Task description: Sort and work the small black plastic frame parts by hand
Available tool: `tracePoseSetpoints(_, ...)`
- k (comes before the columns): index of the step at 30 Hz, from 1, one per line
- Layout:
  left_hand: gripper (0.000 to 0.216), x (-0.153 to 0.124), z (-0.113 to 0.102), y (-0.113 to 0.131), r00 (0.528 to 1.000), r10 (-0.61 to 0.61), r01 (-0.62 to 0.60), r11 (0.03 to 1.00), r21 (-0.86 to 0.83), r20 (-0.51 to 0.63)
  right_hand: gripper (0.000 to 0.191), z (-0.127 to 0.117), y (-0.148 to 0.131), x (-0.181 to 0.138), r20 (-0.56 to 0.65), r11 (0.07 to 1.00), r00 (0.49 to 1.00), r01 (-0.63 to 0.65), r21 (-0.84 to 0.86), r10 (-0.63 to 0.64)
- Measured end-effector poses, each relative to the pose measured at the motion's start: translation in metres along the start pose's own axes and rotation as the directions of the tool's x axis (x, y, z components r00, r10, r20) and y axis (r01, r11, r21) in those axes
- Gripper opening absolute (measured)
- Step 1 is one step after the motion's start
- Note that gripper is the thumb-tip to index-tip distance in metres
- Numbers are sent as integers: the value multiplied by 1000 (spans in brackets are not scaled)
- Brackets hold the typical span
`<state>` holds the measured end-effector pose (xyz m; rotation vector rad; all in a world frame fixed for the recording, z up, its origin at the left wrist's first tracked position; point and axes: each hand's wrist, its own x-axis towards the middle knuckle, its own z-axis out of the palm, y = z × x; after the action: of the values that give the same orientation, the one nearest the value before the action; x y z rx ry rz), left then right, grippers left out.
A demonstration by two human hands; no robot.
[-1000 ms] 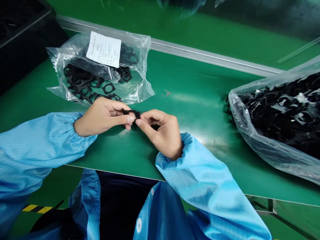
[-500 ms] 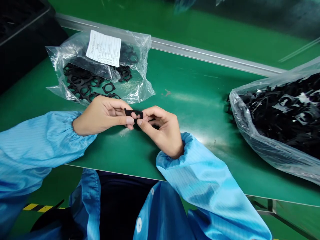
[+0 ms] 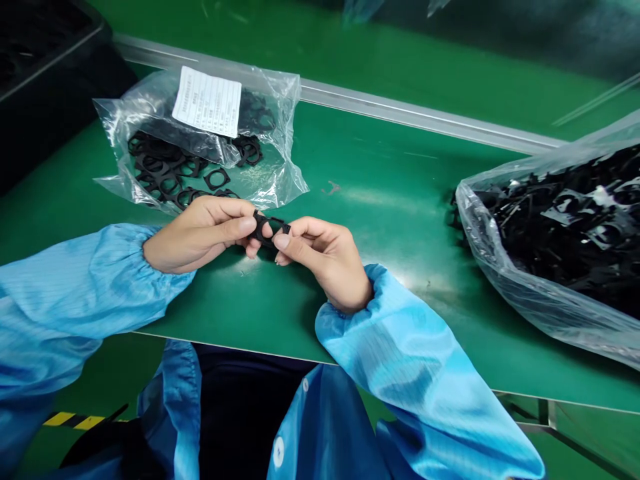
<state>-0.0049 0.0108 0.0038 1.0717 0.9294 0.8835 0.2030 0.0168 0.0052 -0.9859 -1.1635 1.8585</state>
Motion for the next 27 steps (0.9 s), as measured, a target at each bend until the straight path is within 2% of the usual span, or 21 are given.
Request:
tracePoseSetpoints(4, 38, 2, 0, -4, 999, -5, 10, 991, -137, 40, 24, -2, 2, 2, 77, 994, 997, -24, 105, 16)
tracePoseSetpoints(8, 36, 2, 4, -5, 994, 2, 23, 973, -229, 108, 29, 0, 7, 4, 196, 988, 980, 10, 156, -41)
tracePoseSetpoints(11, 37, 1, 6, -3, 994, 45, -26, 982, -190, 98, 30, 1, 8, 2, 210, 991, 970, 106, 86, -122)
tracePoseSetpoints(13, 35, 0, 6, -2, 997, 69, -65, 989, -133, 31, 25, 0, 6, 0, 155, 966, 959, 251, -67, -238)
tracePoseSetpoints(15, 34, -1, 5, -1, 997, 74, -77, 993, -92, -32, 14, -2, 4, -3, 90, 847, 906, 418, -329, -413)
tracePoseSetpoints(17, 38, -1, 4, -1, 998, 53, -56, 996, -73, -44, 4, -3, 2, -6, 114, 629, 815, 519, -579, -568)
tracePoseSetpoints(19, 39, -2, 4, -1, 999, 37, -39, 998, -46, -39, 13, -2, 2, -8, 205, 450, 749, 567, -690, -630)
tracePoseSetpoints(20, 37, -2, 5, -1, 997, 50, -51, 998, -22, -53, 17, -1, 3, -9, 228, 417, 734, 581, -699, -640)
tracePoseSetpoints(21, 36, -2, 6, -2, 994, 77, -76, 997, 7, -77, 21, 0, 4, -9, 218, 430, 734, 582, -691, -644)
tracePoseSetpoints(22, 35, -3, 7, -2, 988, 112, -108, 993, 38, -107, 23, 1, 5, -10, 173, 484, 749, 567, -666, -640)
tracePoseSetpoints(25, 31, -4, 10, -4, 961, 213, -192, 973, 130, -175, 29, 3, 7, -9, -20, 750, 856, 440, -494, -516)
tracePoseSetpoints(27, 27, -6, 12, -5, 948, 262, -228, 955, 190, -179, 25, 4, 6, -8, -75, 870, 923, 325, -371, -377)
